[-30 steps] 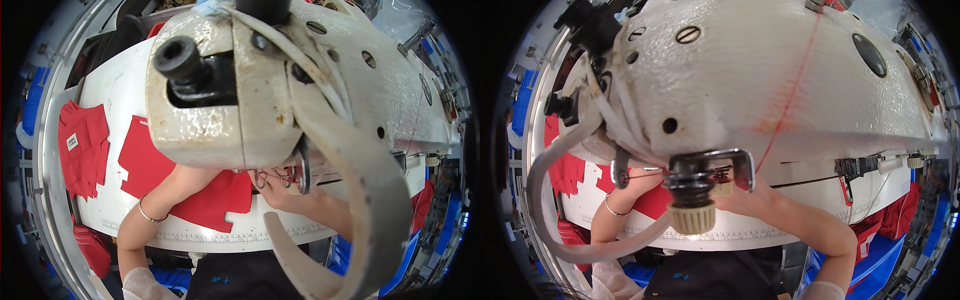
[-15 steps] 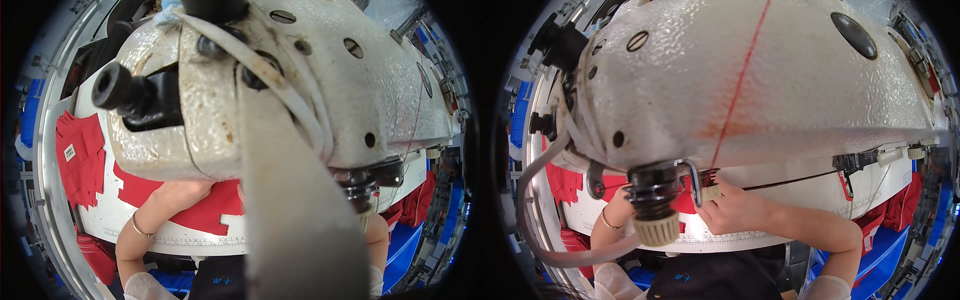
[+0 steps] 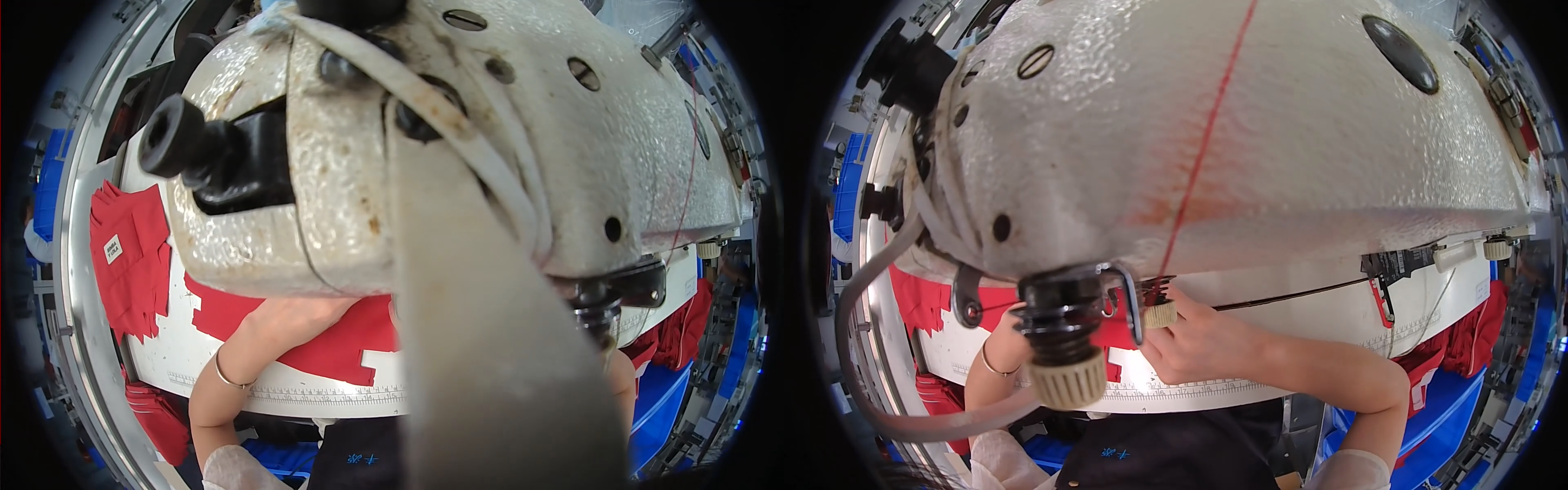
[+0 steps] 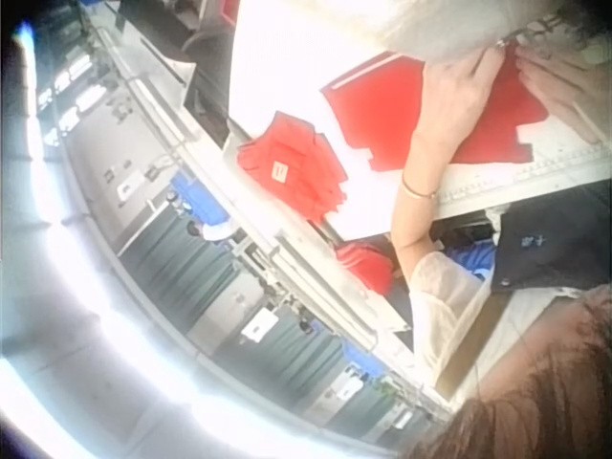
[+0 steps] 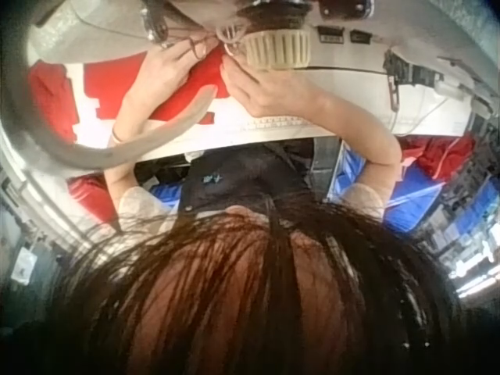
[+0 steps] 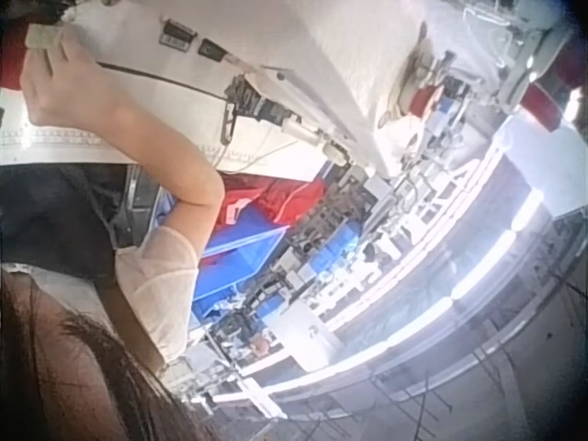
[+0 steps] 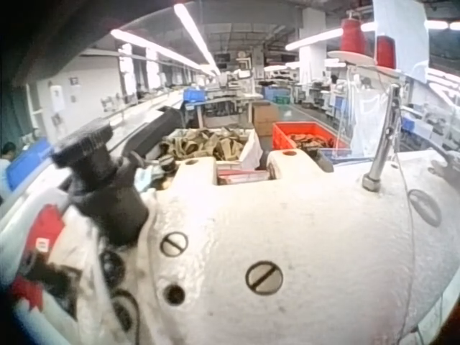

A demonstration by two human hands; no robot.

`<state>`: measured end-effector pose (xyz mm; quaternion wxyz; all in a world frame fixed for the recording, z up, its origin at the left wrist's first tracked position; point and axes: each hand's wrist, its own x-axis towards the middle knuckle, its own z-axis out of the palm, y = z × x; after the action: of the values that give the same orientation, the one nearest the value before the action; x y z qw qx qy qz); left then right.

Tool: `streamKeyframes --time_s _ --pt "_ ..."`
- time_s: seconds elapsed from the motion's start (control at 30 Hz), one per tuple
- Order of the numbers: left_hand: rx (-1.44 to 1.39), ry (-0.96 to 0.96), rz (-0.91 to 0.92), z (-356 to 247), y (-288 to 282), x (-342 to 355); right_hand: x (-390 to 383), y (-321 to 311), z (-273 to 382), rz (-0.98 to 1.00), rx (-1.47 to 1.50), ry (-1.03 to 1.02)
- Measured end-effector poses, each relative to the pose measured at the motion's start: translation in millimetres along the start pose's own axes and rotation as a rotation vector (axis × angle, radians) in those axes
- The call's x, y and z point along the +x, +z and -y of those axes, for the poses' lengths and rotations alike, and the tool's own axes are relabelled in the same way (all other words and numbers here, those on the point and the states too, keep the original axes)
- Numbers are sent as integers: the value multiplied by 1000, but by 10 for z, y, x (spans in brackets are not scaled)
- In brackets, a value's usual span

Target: Sewing red fabric pieces using an industrial sewing machine in a garment factory.

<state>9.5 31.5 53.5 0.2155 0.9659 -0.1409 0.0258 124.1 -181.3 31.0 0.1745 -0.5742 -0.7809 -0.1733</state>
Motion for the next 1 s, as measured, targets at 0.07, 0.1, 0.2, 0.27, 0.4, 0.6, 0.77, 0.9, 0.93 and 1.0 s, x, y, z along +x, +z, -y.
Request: streamKeyframes --time_s 0.07,0.1,0.2,0.27,0.4,0.6,0.77,0.9,0.93,1.0 --pt "40 0 -41 -21 19 18 -72 166 111 -9 -61 63" --pt "79 0 -81 -21 28 21 -115 289 175 -18 -121 126" --pt "-5 -39 -18 -35 15 36 -143 550 252 -161 -137 209" --pt "-14 -63 -55 -67 54 41 -151 436 232 -99 -116 186" --pt "-14 25 -266 -63 114 139 -94 288 89 -71 -164 49" --pt "-20 3 -236 88 289 30 26 87 70 -126 -177 154" --pt "6 -31 -130 29 160 83 29 62 -37 -27 -42 157" --pt "10 -6 -166 2 28 130 28 88 -64 -97 149 245" --pt "1 3 -140 0 3 145 35 90 -80 -96 149 244" --pt "5 18 -171 73 93 190 55 86 -132 -27 320 253"
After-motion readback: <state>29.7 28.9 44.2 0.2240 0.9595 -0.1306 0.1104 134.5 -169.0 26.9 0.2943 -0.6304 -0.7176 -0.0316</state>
